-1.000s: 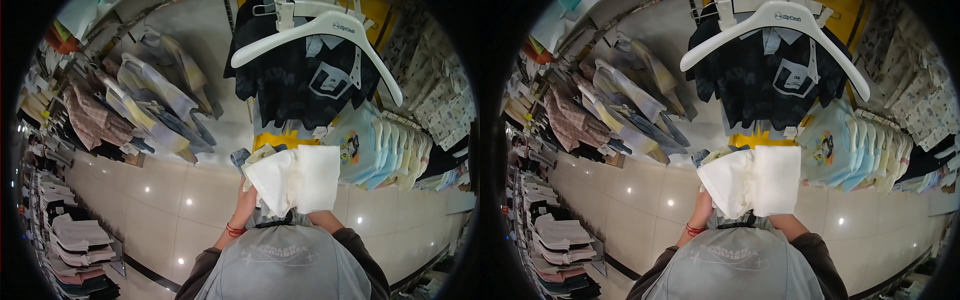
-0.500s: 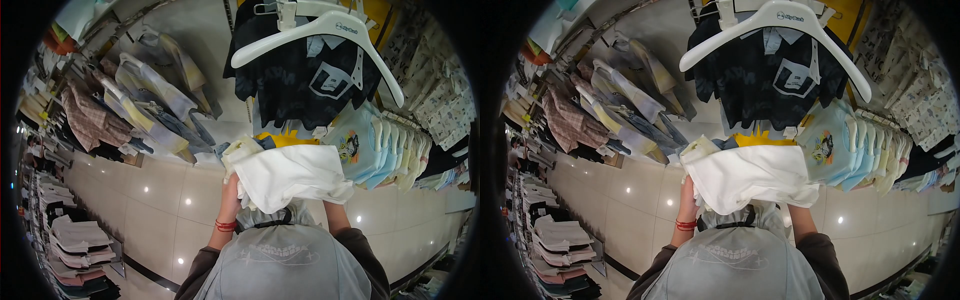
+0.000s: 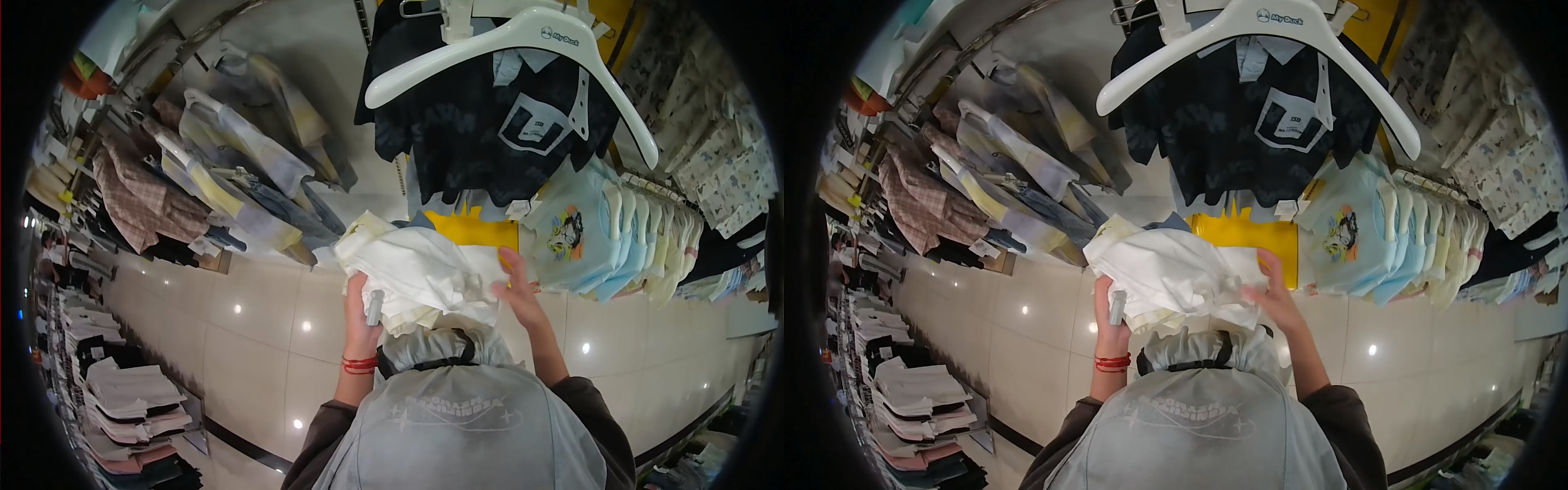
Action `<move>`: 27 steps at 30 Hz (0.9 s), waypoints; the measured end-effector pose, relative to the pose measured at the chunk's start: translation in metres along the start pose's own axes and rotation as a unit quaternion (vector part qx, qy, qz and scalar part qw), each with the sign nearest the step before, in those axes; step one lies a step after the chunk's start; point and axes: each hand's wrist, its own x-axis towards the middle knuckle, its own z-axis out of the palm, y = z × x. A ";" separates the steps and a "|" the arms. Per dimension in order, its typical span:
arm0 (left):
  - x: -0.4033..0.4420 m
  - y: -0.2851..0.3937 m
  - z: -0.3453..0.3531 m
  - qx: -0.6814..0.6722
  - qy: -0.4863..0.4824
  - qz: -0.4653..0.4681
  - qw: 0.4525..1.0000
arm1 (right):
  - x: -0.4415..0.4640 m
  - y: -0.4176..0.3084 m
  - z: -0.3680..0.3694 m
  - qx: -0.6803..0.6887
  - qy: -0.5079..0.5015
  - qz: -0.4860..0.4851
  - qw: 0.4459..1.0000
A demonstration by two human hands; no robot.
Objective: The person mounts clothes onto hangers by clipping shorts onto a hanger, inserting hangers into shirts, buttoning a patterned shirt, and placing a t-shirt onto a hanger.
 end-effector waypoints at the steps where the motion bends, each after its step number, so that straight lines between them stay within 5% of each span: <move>1: 0.000 -0.002 0.002 -0.005 -0.002 -0.006 1.000 | 0.000 -0.012 0.011 -0.077 -0.008 -0.042 0.996; 3: -0.005 -0.003 0.011 0.001 -0.017 -0.017 1.000 | -0.004 -0.042 0.029 -0.230 -0.023 -0.122 0.965; 6: -0.010 -0.009 0.015 0.007 -0.027 -0.033 0.999 | -0.004 -0.070 0.045 -0.129 -0.133 -0.121 0.975; 9: -0.013 -0.009 0.015 0.014 -0.054 -0.032 0.998 | 0.003 -0.050 0.039 -0.023 -0.142 -0.074 0.987; 12: -0.022 -0.013 0.004 0.091 -0.114 0.047 0.988 | 0.003 -0.058 0.034 0.087 -0.078 0.091 0.989; 16: -0.026 -0.021 -0.007 0.199 -0.145 0.103 0.964 | 0.006 -0.065 0.027 0.105 -0.080 0.091 0.987; 19: -0.011 -0.034 -0.033 0.118 -0.102 0.006 0.988 | 0.010 -0.063 0.025 0.216 0.010 0.142 0.966; 21: -0.014 -0.034 -0.043 0.170 -0.157 0.049 0.972 | 0.013 -0.065 0.023 0.287 0.010 0.148 0.946; 27: -0.021 -0.030 -0.031 -0.024 -0.064 -0.112 0.991 | 0.010 -0.088 0.021 0.391 -0.007 0.180 0.903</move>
